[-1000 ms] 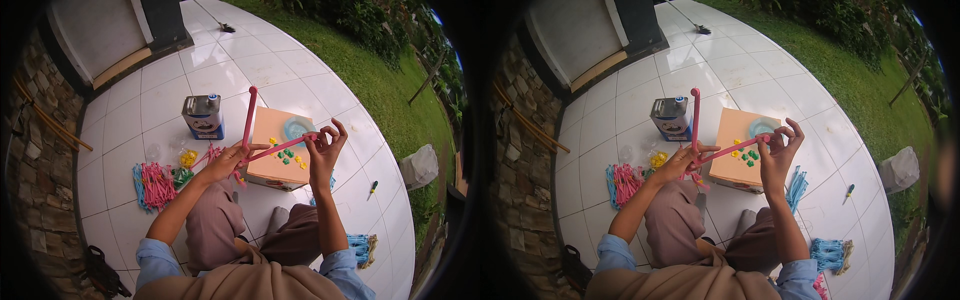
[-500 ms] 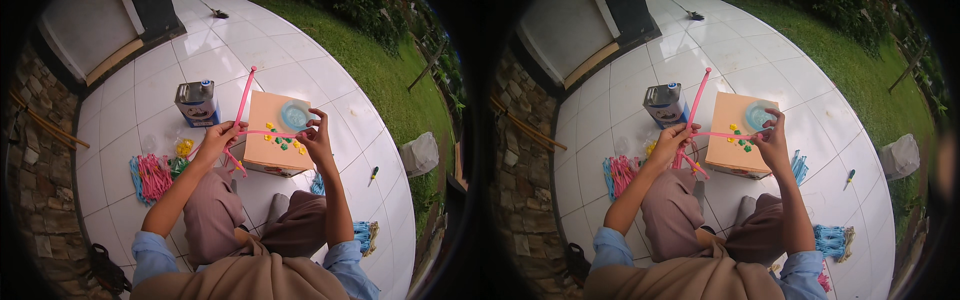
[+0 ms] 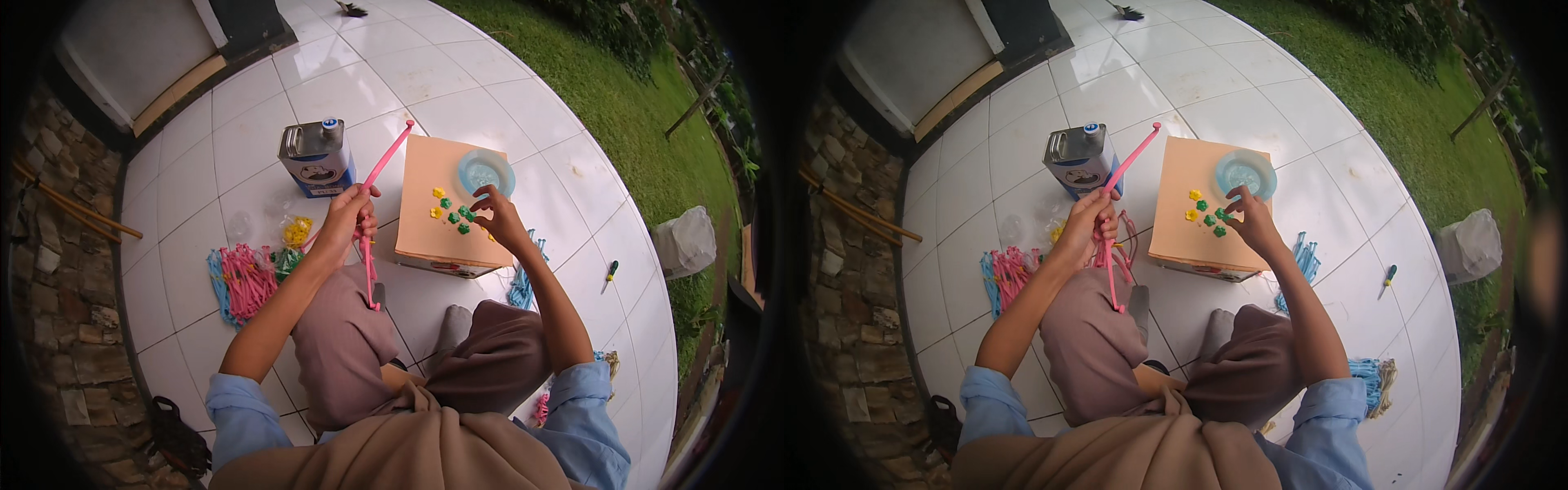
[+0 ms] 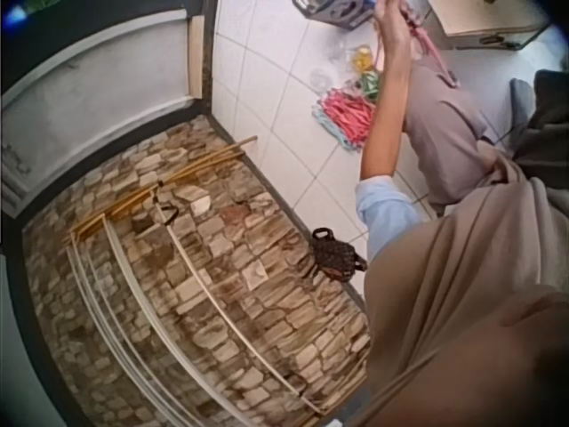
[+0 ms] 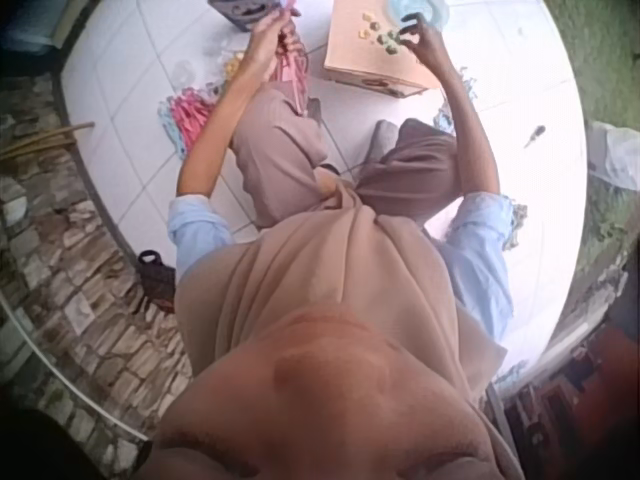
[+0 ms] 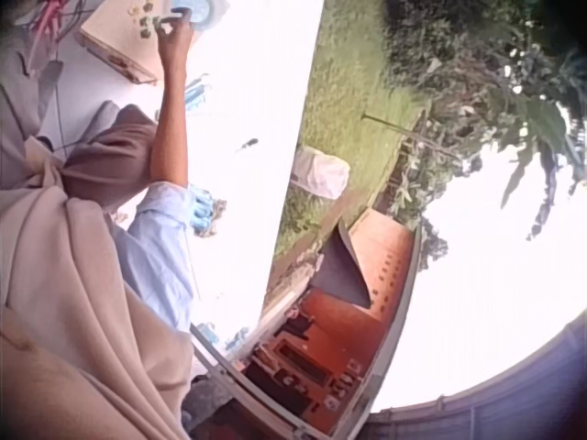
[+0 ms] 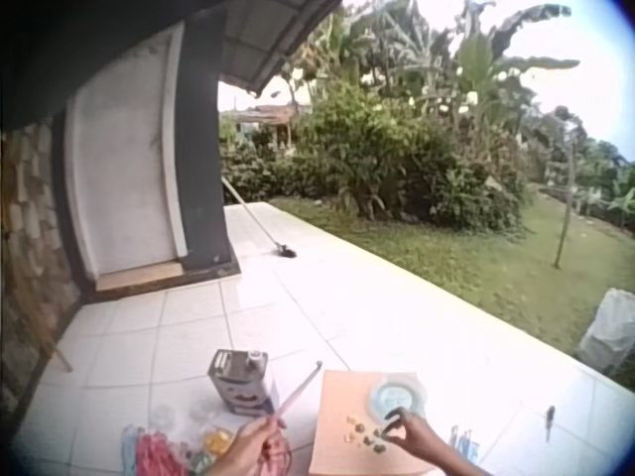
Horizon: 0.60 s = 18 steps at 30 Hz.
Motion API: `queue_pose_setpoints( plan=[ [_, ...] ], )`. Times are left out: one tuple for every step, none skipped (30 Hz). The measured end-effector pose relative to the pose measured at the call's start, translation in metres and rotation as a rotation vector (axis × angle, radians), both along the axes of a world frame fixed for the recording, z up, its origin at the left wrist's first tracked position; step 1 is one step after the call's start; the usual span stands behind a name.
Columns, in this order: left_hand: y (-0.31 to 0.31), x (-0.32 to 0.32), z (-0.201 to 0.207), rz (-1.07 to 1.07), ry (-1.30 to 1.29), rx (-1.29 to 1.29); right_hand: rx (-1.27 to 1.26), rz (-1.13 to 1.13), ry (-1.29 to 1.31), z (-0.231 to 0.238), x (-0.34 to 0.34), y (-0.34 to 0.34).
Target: The person attaches plastic flower-shaped charms to several pink sandal straps, arranging multiple charms on some straps and checking their placement.
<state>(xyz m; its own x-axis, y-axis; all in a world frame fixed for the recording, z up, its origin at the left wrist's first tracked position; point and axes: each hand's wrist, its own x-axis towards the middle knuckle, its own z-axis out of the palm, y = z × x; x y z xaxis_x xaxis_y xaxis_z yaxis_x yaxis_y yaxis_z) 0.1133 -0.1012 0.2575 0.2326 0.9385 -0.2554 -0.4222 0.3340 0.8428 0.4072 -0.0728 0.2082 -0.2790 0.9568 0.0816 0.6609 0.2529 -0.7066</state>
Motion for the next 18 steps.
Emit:
queue_pose_setpoints(
  plan=[
    [0.0,0.0,0.0,-0.019,0.011,-0.009,0.102,0.067,-0.099,-0.013,0.001,0.0],
    [0.001,0.0,0.0,-0.039,0.02,-0.018,0.133,0.137,-0.17,-0.024,0.004,0.002],
    [0.001,-0.001,0.0,-0.035,0.021,-0.025,0.127,0.142,-0.168,-0.027,0.001,0.003],
    [0.0,-0.002,0.0,-0.046,0.022,-0.027,0.15,0.164,-0.164,-0.029,-0.003,0.005],
    [0.0,-0.002,-0.001,-0.058,0.022,-0.029,0.173,0.186,-0.161,-0.031,-0.006,0.006],
    [0.001,-0.001,-0.002,-0.058,0.025,-0.031,0.216,0.178,-0.15,-0.034,-0.011,0.008],
    [0.002,0.0,-0.002,-0.07,0.027,-0.038,0.215,0.178,-0.148,-0.035,-0.013,0.008],
    [0.002,0.001,-0.003,-0.084,0.029,-0.046,0.247,0.178,-0.196,-0.037,-0.015,0.008],
    [0.002,0.001,-0.002,-0.082,0.03,-0.047,0.281,0.179,-0.246,-0.039,-0.017,0.009],
    [0.001,0.002,0.0,-0.106,0.015,-0.048,0.28,0.18,-0.245,-0.04,-0.018,0.01],
    [0.001,0.003,0.002,-0.129,0.001,-0.05,0.259,0.188,-0.25,-0.041,-0.018,0.011],
    [0.0,0.003,0.003,-0.127,-0.001,-0.051,0.238,0.198,-0.256,-0.04,-0.019,0.012],
    [0.0,0.004,0.005,-0.128,0.02,-0.058,0.237,0.2,-0.257,-0.04,-0.02,0.012],
    [0.0,0.004,0.005,-0.128,0.041,-0.066,0.23,0.196,-0.251,-0.039,-0.02,0.012],
    [-0.001,0.005,0.005,-0.125,0.039,-0.065,0.225,0.193,-0.245,-0.038,-0.021,0.012],
    [-0.001,0.007,0.005,-0.119,0.061,-0.058,0.227,0.197,-0.247,-0.038,-0.021,0.013],
    [-0.001,0.007,0.004,-0.112,0.082,-0.052,0.213,0.181,-0.179,-0.037,-0.022,0.015],
    [0.0,0.008,0.003,-0.112,0.079,-0.052,0.196,0.163,-0.112,-0.04,-0.021,0.015]
  ],
)
